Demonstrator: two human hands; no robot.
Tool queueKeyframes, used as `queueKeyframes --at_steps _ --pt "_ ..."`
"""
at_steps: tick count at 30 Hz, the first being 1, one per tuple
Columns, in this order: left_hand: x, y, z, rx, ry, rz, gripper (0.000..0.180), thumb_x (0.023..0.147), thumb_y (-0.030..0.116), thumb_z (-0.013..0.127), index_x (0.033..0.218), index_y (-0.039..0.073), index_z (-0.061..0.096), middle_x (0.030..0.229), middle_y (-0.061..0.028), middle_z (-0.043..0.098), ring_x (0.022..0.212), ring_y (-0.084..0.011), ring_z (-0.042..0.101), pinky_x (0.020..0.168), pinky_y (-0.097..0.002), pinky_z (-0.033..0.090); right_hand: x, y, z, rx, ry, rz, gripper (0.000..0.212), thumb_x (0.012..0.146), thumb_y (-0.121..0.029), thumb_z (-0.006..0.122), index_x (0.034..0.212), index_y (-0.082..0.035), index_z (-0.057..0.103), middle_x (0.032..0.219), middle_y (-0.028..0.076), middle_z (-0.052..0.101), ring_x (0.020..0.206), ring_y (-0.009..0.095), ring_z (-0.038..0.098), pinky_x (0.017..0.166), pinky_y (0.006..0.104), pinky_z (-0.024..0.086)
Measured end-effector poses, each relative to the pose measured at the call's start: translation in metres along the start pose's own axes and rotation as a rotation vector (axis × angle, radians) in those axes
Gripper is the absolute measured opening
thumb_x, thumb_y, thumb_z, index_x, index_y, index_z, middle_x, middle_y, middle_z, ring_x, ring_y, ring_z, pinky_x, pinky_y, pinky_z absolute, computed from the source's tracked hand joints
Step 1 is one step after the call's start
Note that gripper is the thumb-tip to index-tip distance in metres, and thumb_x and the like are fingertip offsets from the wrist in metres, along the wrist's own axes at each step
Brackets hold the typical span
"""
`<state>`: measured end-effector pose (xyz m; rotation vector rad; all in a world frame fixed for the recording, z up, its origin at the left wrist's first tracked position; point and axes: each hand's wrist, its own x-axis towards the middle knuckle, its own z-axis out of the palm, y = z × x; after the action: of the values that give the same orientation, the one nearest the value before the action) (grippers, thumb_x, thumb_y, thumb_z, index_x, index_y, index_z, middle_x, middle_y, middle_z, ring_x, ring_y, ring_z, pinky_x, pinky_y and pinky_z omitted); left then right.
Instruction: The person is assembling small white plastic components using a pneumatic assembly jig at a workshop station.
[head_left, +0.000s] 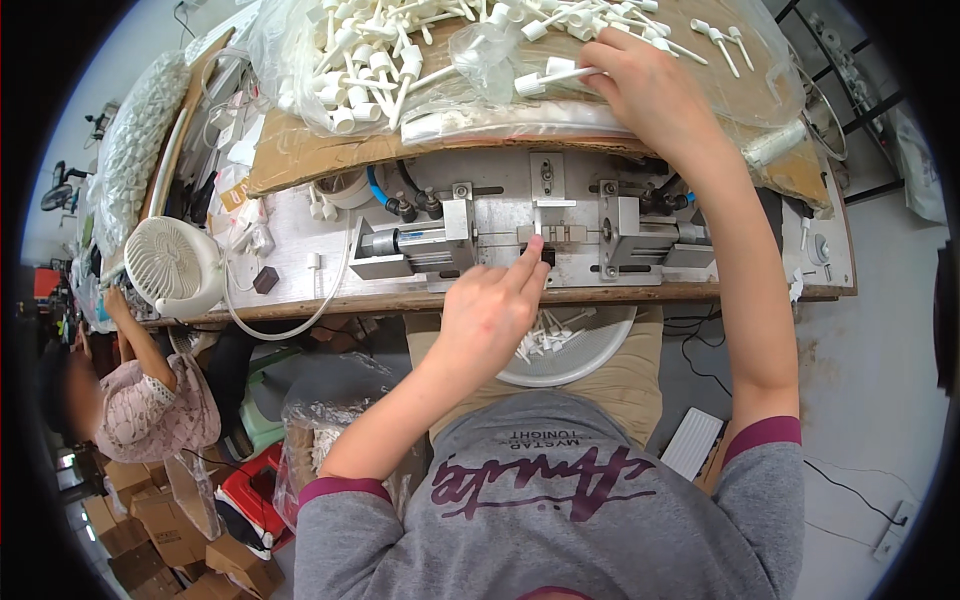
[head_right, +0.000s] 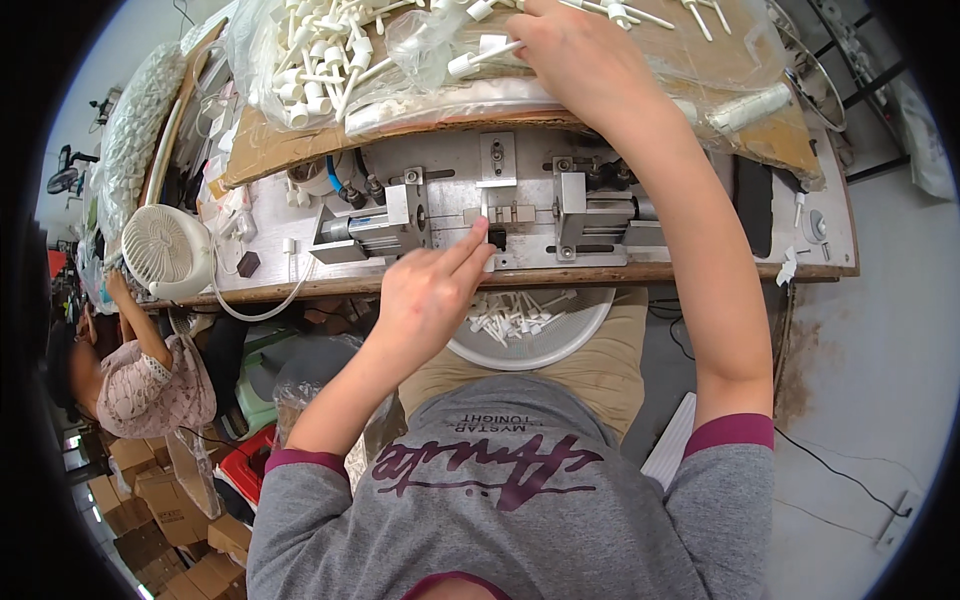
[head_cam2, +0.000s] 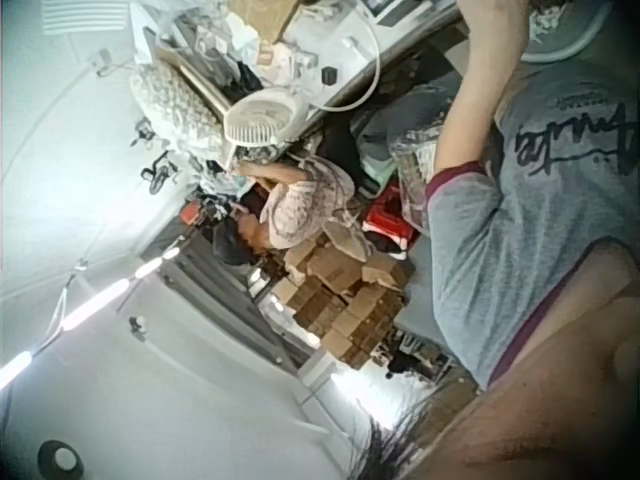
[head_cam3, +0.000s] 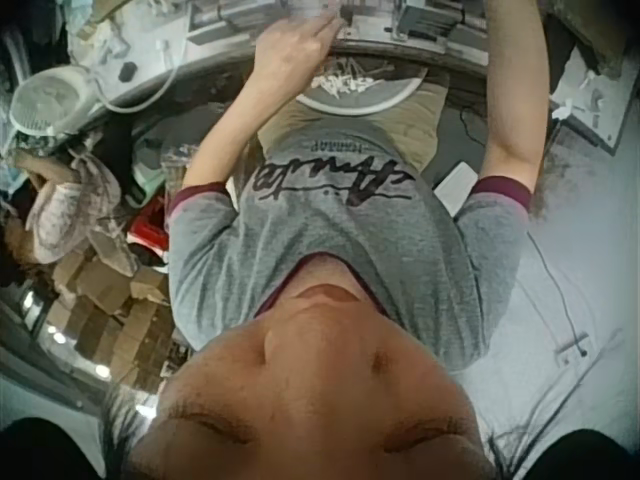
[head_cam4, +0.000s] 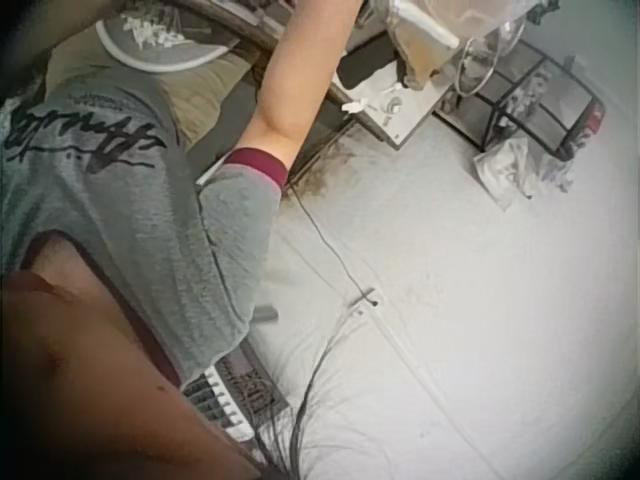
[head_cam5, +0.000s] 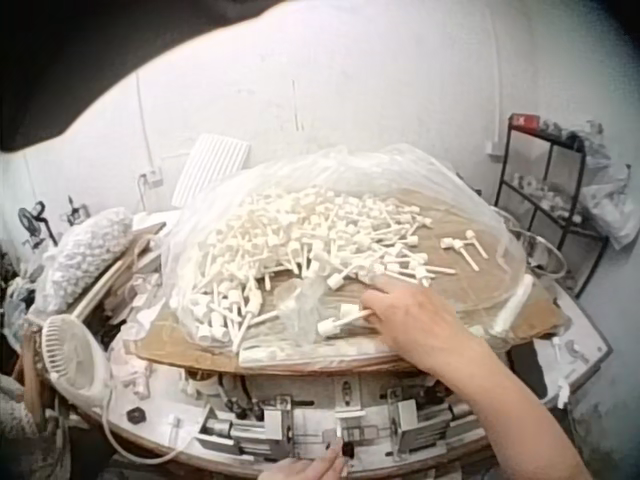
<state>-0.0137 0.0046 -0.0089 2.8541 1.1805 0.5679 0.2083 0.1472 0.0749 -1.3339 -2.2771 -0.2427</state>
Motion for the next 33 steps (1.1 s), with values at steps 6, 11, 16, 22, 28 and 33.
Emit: queueKeyframes --at_steps 6,11,16,22,28,33 --pt "0.006 0.000 0.002 0.063 -0.039 0.017 0.025 0.077 0.010 0.071 0.101 0.001 0.070 0.117 -0.0152 0.069 0.065 -0.0168 0.066 0.055 -0.0286 0.051 -0.021 0.009 -0.007 0.003 0.166 -0.098 0.015 0.088 -0.010 0.064 0.102 -0.006 0.068 0.089 0.007 0.068 0.079 0.029 0.066 0.071 0.0371 0.052" --pt "0.013 -0.010 -0.023 -0.670 -0.023 -0.299 0.037 0.084 0.006 0.071 0.119 -0.003 0.064 0.123 -0.0168 0.066 0.075 -0.0149 0.070 0.063 -0.0264 0.056 -0.043 -0.012 -0.021 0.131 0.346 -0.237 0.019 0.084 -0.007 0.068 0.103 -0.007 0.069 0.090 0.008 0.069 0.076 0.025 0.067 0.062 0.0352 0.052" --pt "0.016 -0.017 -0.056 -1.667 0.132 -0.668 0.041 0.087 -0.001 0.069 0.127 -0.003 0.061 0.109 -0.0140 0.066 0.095 -0.0190 0.069 0.076 -0.0274 0.060 -0.088 -0.054 -0.018 0.101 0.205 -0.393 0.035 0.073 -0.002 0.066 0.108 0.001 0.067 0.095 0.011 0.066 0.079 0.024 0.066 0.066 0.0359 0.055" --pt "-0.009 0.004 -0.045 -0.962 0.291 -0.330 0.033 0.074 -0.004 0.080 0.105 -0.001 0.070 0.103 -0.0071 0.061 0.089 -0.0146 0.067 0.072 -0.0261 0.061 -0.084 -0.032 -0.011 0.045 0.495 -0.166 0.043 0.074 0.009 0.063 0.115 -0.003 0.067 0.099 0.010 0.066 0.077 0.023 0.066 0.066 0.0309 0.055" --pt "-0.019 0.007 0.017 -0.368 0.248 -0.173 0.029 0.075 0.003 0.077 0.103 0.001 0.070 0.118 -0.0104 0.065 0.076 -0.0188 0.068 0.066 -0.0288 0.055 -0.091 -0.036 -0.012 0.431 0.463 0.049 0.042 0.081 0.007 0.064 0.120 -0.005 0.066 0.106 0.010 0.069 0.088 0.022 0.068 0.078 0.0304 0.054" --pt "-0.005 0.006 0.018 0.022 0.151 -0.055 0.029 0.073 0.011 0.076 0.101 0.005 0.073 0.118 -0.0074 0.069 0.065 -0.0153 0.067 0.058 -0.0270 0.050 -0.101 -0.057 -0.022 0.591 0.412 0.109 0.036 0.086 -0.003 0.066 0.122 0.001 0.063 0.111 0.013 0.068 0.104 0.023 0.066 0.089 0.0332 0.052"
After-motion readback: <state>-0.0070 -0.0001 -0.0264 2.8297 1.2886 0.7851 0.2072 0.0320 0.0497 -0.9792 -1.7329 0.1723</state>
